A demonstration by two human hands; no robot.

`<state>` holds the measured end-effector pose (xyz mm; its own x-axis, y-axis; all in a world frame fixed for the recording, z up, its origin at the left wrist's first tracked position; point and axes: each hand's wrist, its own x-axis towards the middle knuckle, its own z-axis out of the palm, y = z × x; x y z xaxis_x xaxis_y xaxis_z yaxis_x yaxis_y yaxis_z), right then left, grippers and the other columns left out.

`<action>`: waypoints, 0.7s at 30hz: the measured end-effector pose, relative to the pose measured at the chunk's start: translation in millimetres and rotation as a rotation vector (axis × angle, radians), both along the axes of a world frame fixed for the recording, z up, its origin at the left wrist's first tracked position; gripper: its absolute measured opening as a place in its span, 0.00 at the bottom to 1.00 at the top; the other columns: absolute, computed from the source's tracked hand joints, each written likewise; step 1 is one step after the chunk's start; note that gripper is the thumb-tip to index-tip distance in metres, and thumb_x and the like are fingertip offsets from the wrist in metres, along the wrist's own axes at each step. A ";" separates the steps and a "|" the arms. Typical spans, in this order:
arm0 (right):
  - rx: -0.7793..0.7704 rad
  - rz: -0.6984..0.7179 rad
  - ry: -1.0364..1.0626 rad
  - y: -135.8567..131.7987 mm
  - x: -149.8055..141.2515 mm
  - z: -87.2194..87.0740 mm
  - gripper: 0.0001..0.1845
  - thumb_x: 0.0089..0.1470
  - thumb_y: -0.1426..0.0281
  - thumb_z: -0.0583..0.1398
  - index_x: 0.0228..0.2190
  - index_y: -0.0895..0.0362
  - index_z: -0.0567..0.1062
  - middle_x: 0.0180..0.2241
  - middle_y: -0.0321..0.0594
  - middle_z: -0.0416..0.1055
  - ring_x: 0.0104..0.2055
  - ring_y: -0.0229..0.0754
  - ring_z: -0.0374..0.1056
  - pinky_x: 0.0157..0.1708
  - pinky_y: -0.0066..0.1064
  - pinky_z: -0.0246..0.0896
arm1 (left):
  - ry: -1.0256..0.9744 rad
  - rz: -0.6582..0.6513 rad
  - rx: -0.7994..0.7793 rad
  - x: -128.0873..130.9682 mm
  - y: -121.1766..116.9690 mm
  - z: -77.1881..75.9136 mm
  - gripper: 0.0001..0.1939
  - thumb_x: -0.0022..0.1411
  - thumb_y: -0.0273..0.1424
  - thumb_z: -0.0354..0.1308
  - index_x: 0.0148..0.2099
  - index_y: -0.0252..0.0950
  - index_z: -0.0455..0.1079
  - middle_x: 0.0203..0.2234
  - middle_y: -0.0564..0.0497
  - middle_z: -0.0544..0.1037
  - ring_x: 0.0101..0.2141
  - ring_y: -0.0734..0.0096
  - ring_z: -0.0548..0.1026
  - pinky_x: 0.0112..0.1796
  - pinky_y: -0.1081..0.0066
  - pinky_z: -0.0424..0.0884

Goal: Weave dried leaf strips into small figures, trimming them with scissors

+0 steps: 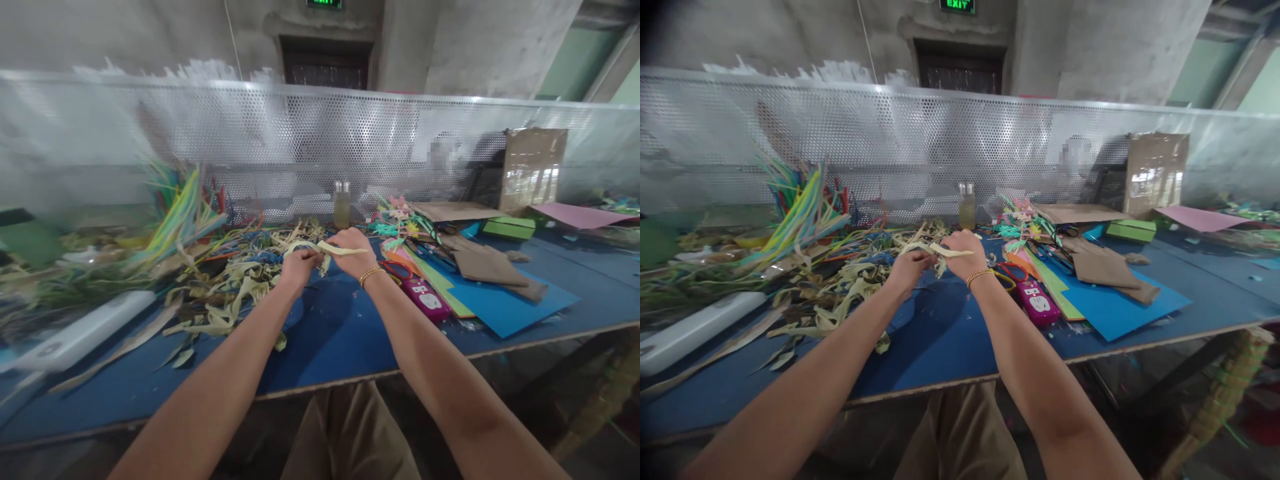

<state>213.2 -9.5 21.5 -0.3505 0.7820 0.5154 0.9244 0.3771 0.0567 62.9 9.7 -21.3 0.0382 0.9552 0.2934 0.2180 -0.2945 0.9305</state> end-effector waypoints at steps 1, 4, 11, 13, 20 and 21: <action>0.004 -0.016 0.012 -2.1 -1.2 -0.3 0.15 0.57 0.65 0.52 0.36 0.55 0.78 0.35 0.45 0.74 0.42 0.46 0.64 0.42 0.36 0.53 | 0.021 0.020 -0.004 -0.9 0.3 0.4 0.10 0.46 0.37 0.60 0.23 0.34 0.72 0.15 0.55 0.68 0.19 0.78 0.59 0.23 0.74 0.54; 0.036 -0.037 0.061 -5.6 -6.1 -3.5 0.17 0.56 0.62 0.52 0.30 0.56 0.78 0.31 0.46 0.74 0.40 0.47 0.63 0.39 0.36 0.52 | 0.125 0.074 0.015 -3.7 1.7 1.2 0.12 0.47 0.37 0.58 0.21 0.34 0.71 0.14 0.54 0.68 0.17 0.77 0.59 0.21 0.73 0.52; 0.034 0.100 0.121 4.5 -15.0 -15.1 0.14 0.55 0.66 0.54 0.25 0.58 0.76 0.29 0.44 0.74 0.35 0.42 0.66 0.41 0.33 0.53 | 0.101 0.141 0.078 -9.3 5.6 -0.8 0.08 0.44 0.35 0.60 0.22 0.35 0.73 0.14 0.55 0.69 0.18 0.76 0.61 0.21 0.73 0.52; 0.031 0.148 0.157 6.9 -15.2 -17.7 0.14 0.55 0.65 0.55 0.26 0.57 0.76 0.30 0.44 0.74 0.36 0.42 0.66 0.43 0.33 0.53 | 0.073 0.155 0.067 -11.1 7.8 -1.4 0.08 0.43 0.35 0.60 0.22 0.34 0.73 0.13 0.55 0.68 0.18 0.76 0.60 0.21 0.73 0.52; -0.036 0.248 0.520 7.9 -6.9 -17.0 0.13 0.54 0.64 0.56 0.32 0.56 0.79 0.33 0.43 0.76 0.37 0.44 0.69 0.39 0.32 0.58 | -0.248 -0.102 -0.090 -12.1 8.3 3.0 0.09 0.43 0.34 0.63 0.25 0.34 0.71 0.17 0.55 0.66 0.19 0.79 0.59 0.19 0.76 0.50; -0.049 0.255 0.572 7.9 -4.6 -15.6 0.12 0.54 0.65 0.56 0.33 0.55 0.79 0.32 0.41 0.76 0.36 0.43 0.69 0.37 0.31 0.59 | -0.306 -0.164 -0.139 -10.8 6.7 3.4 0.10 0.43 0.35 0.64 0.26 0.34 0.71 0.18 0.55 0.67 0.19 0.80 0.59 0.18 0.77 0.49</action>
<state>208.6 -1.6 5.9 -0.2082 0.7377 0.6423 0.6842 0.5791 -0.4433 52.1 16.4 -17.9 0.1245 0.9753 0.1827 -0.1162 -0.1685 0.9788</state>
